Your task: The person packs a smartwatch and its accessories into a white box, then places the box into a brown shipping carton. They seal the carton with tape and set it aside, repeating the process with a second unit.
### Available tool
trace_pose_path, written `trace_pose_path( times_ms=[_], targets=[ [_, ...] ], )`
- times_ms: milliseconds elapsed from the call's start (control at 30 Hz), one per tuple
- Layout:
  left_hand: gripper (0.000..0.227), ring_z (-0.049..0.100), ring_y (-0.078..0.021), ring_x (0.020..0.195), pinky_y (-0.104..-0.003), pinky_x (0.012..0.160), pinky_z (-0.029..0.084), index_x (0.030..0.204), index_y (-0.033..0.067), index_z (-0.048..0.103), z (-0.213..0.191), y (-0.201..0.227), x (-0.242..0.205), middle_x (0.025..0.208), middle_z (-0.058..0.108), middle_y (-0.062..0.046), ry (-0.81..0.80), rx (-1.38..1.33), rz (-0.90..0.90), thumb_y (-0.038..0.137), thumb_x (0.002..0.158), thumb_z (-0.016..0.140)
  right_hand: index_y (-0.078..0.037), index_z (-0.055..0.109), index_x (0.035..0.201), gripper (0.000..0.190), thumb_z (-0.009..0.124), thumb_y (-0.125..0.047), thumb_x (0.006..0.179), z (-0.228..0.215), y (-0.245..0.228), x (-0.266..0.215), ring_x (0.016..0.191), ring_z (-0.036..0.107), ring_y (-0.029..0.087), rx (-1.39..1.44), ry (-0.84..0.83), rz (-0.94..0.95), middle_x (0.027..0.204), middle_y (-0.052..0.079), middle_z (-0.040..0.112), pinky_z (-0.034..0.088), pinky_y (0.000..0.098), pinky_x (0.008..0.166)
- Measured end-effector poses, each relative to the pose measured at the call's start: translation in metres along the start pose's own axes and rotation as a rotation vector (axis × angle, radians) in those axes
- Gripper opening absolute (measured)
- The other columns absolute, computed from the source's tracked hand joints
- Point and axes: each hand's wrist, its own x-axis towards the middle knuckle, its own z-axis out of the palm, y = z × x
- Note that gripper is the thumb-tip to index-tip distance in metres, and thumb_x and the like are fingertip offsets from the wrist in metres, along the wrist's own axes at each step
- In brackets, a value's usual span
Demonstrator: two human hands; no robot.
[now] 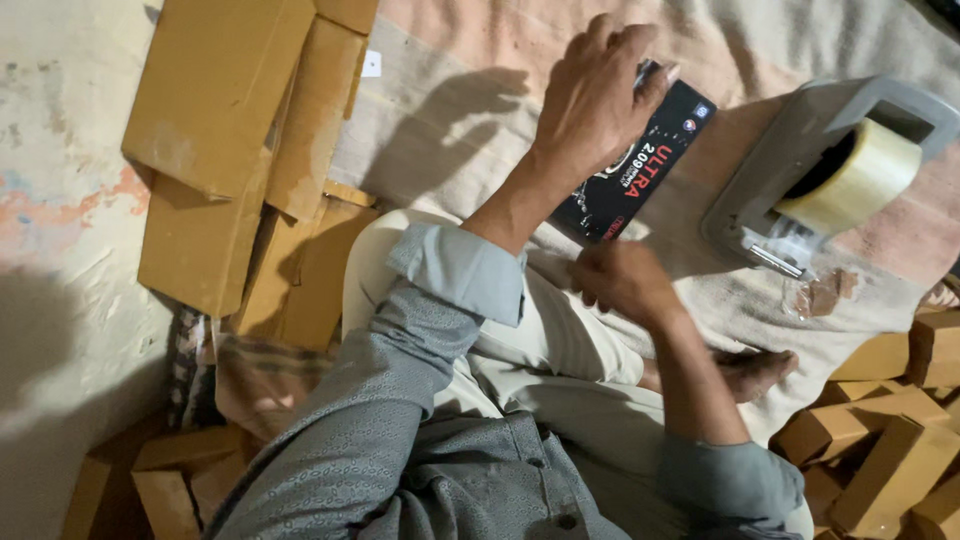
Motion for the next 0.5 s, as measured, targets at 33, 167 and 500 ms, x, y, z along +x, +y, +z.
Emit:
trace_pose_path(
  times_ms=[33,167,500],
  targets=[
    [0.038,0.066,-0.0343,0.099,-0.047,0.085,0.055,0.118,0.0077,0.065,-0.002,-0.001,0.002,0.11,0.063,-0.017,-0.012,-0.017,0.007,0.037,0.093,0.07,-0.006,0.079,0.085,0.037,0.065,-0.039,0.093,0.015,-0.002,0.011,0.063,0.073,0.031,-0.211,0.107,-0.048,0.072,0.015,0.075,0.058,0.045,0.061],
    [0.025,0.07,-0.0313,0.093,-0.044,0.08,0.056,0.106,0.0106,0.068,-0.015,0.0,0.008,0.101,0.072,-0.01,-0.047,-0.062,-0.017,0.033,0.095,0.07,-0.012,0.082,0.087,0.037,0.067,-0.047,0.09,0.054,0.013,0.034,0.07,0.07,0.037,-0.471,0.338,-0.201,0.078,0.018,0.073,0.056,0.0498,0.066],
    [0.011,0.066,-0.0312,0.106,-0.049,0.096,0.052,0.105,0.0131,0.069,-0.166,-0.055,-0.036,0.106,0.069,-0.008,0.262,0.248,0.09,0.021,0.098,0.071,-0.014,0.082,0.082,0.044,0.063,-0.052,0.092,0.052,0.017,0.033,0.073,0.073,0.031,-0.308,0.329,-0.155,0.074,0.012,0.075,0.057,0.0454,0.073]
  ],
)
